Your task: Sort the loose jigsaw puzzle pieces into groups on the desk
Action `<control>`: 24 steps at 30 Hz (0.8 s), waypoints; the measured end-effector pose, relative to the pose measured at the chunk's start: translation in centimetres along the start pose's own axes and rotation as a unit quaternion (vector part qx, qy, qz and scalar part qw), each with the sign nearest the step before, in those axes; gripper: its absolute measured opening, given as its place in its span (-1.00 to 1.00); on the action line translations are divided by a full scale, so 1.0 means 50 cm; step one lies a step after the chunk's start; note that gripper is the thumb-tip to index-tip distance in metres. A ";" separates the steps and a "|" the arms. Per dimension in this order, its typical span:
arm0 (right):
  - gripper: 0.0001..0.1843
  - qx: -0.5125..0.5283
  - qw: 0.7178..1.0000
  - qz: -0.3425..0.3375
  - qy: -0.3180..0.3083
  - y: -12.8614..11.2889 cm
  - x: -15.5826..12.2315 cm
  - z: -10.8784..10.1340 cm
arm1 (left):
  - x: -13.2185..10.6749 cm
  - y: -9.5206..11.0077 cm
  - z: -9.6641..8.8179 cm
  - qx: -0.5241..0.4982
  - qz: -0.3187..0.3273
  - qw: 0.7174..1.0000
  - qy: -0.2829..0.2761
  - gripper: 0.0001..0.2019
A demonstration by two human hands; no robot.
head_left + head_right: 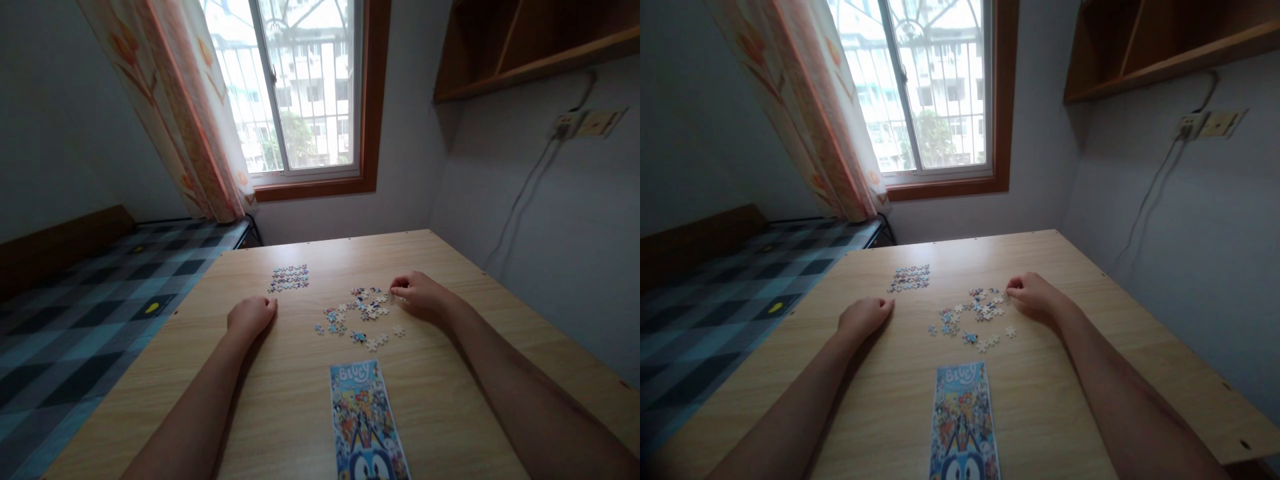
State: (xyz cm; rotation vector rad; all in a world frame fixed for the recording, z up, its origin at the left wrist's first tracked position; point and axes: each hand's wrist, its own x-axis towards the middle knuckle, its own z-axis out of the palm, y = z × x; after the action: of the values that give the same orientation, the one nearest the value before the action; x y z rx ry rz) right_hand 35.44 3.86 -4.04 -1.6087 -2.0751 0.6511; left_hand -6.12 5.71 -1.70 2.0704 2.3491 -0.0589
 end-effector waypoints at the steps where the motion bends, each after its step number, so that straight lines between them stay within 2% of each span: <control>1: -0.70 0.002 1.000 -0.005 0.005 0.000 0.001 0.000 | 0.000 0.000 0.001 0.000 0.000 1.000 0.001 -0.49; 8: -0.76 0.037 0.996 -0.038 0.068 -0.019 -0.003 0.002 | 0.000 -0.001 0.002 -0.007 0.000 1.000 0.002 -0.49; 12: -0.69 0.154 0.986 -0.034 0.060 -0.052 -0.004 0.015 | -0.004 0.004 0.000 -0.010 0.012 1.000 -0.002 -0.49; 14: -0.62 0.259 0.965 -0.023 0.036 -0.073 -0.005 0.025 | -0.009 0.010 -0.001 -0.011 0.021 1.000 0.000 -0.50; 16: -0.56 0.363 0.932 -0.013 0.006 -0.093 -0.007 0.035 | -0.017 0.020 -0.002 -0.015 0.034 0.999 0.001 -0.52; 19: -0.51 0.465 0.885 -0.004 -0.027 -0.117 -0.012 0.048 | -0.035 0.041 -0.010 -0.023 0.057 0.998 0.007 -0.54; 21: -0.51 0.491 0.871 -0.008 -0.037 -0.126 -0.014 0.056 | -0.053 0.059 -0.021 -0.032 0.076 0.996 0.027 -0.55; 24: -0.54 0.483 0.873 -0.035 -0.048 -0.134 -0.013 0.067 | -0.087 0.089 -0.038 -0.049 0.136 0.988 0.050 -0.53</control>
State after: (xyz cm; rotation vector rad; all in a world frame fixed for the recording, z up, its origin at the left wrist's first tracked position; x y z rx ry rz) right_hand 28.44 1.46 -2.72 -0.9050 -1.4187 1.4583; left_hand -1.13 2.02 0.24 2.3725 2.0464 0.1623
